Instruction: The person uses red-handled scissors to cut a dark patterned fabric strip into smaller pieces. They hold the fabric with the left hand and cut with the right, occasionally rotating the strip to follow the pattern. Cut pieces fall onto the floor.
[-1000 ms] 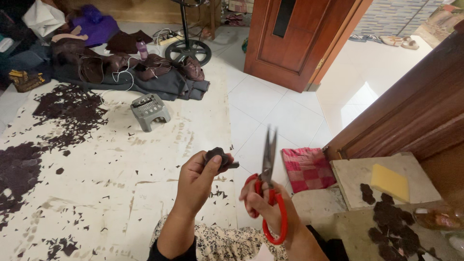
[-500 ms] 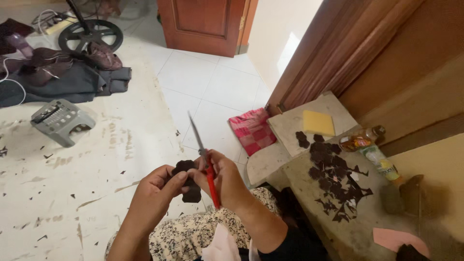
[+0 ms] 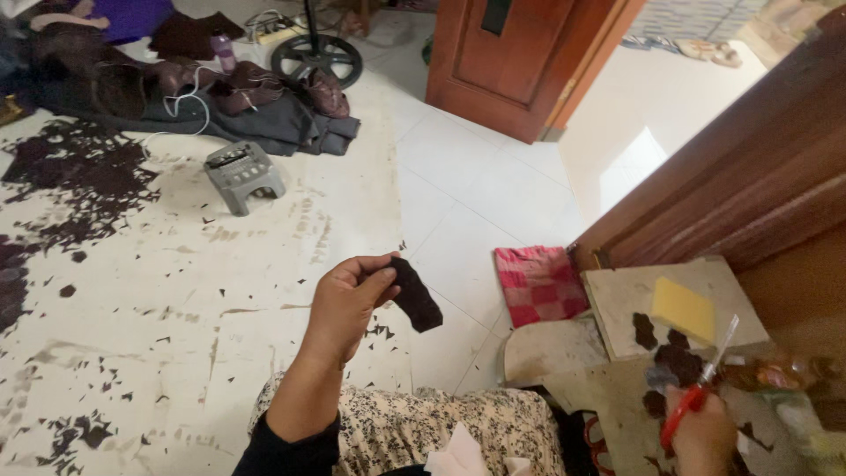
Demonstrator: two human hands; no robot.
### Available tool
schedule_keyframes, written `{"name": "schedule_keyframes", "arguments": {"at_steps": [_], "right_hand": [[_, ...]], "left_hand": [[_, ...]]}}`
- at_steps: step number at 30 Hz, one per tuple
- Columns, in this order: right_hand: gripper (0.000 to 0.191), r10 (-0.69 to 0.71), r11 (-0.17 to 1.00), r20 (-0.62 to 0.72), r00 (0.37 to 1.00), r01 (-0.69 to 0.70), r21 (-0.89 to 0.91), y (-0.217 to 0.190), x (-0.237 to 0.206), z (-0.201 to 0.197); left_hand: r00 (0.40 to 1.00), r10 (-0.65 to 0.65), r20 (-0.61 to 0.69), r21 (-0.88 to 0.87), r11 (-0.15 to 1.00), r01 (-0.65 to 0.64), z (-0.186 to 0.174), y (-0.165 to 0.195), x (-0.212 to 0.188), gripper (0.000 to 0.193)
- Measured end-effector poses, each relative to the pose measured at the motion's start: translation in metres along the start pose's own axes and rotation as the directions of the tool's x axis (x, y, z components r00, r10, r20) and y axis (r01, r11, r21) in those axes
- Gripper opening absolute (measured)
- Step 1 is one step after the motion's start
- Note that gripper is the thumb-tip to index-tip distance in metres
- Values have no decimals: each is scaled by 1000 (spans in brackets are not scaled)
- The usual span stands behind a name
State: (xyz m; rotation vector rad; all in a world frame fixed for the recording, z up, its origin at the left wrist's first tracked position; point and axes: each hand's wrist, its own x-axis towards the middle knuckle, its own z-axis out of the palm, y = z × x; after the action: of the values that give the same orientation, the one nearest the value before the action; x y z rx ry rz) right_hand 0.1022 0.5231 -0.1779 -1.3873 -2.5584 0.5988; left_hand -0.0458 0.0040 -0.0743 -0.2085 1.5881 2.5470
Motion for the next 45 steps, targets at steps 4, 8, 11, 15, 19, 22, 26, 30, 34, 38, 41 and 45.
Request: {"name": "schedule_keyframes", "arguments": {"at_steps": [4,8,11,15,19,22,26,30,34,38,41,45], "right_hand": [[39,85,996,-21,996,-86,-19,15,25,-5],[44,-33,914,19,999,23,406,-11,-6,-14],[44,-148,778,173,974,7,629,-74,-49,-34],[51,-452,598,311,836,25,801,-201,-110,-68],[34,-669,499,357,652,37,866,-304,-176,-114],[27,-787,339,277,552,12,941,-353,-218,-146],[20,-817,218,126,562,99,971,-382,-248,-170],[19,-774,238,131,619,93,967,-376,-259,-168],[17,-803,231,178,568,22,973,-365,-268,-148],[16,-785,242,166,596,49,969,-362,-275,-133],[16,-782,235,160,603,47,971,-359,-277,-133],[18,-769,234,124,627,96,967,-358,-282,-136]], "left_hand": [[998,-39,-57,44,998,42,-1,6,-2,22],[999,-39,-38,-8,999,39,5,20,-12,22],[1000,-25,-15,-60,998,24,19,37,-18,23],[1000,-6,30,-113,994,9,37,76,-27,26],[994,51,93,-153,987,-37,56,122,-38,29],[983,159,86,-202,969,-139,61,154,-45,31],[965,257,56,-296,927,-230,64,171,-57,35],[961,173,216,-157,977,-141,67,146,-78,37],[959,80,272,131,984,-119,65,125,-89,35],[961,82,264,200,970,-137,56,127,-94,30],[954,63,292,214,968,-129,54,128,-96,25],[952,6,306,206,976,-72,52,126,-96,25]]}}
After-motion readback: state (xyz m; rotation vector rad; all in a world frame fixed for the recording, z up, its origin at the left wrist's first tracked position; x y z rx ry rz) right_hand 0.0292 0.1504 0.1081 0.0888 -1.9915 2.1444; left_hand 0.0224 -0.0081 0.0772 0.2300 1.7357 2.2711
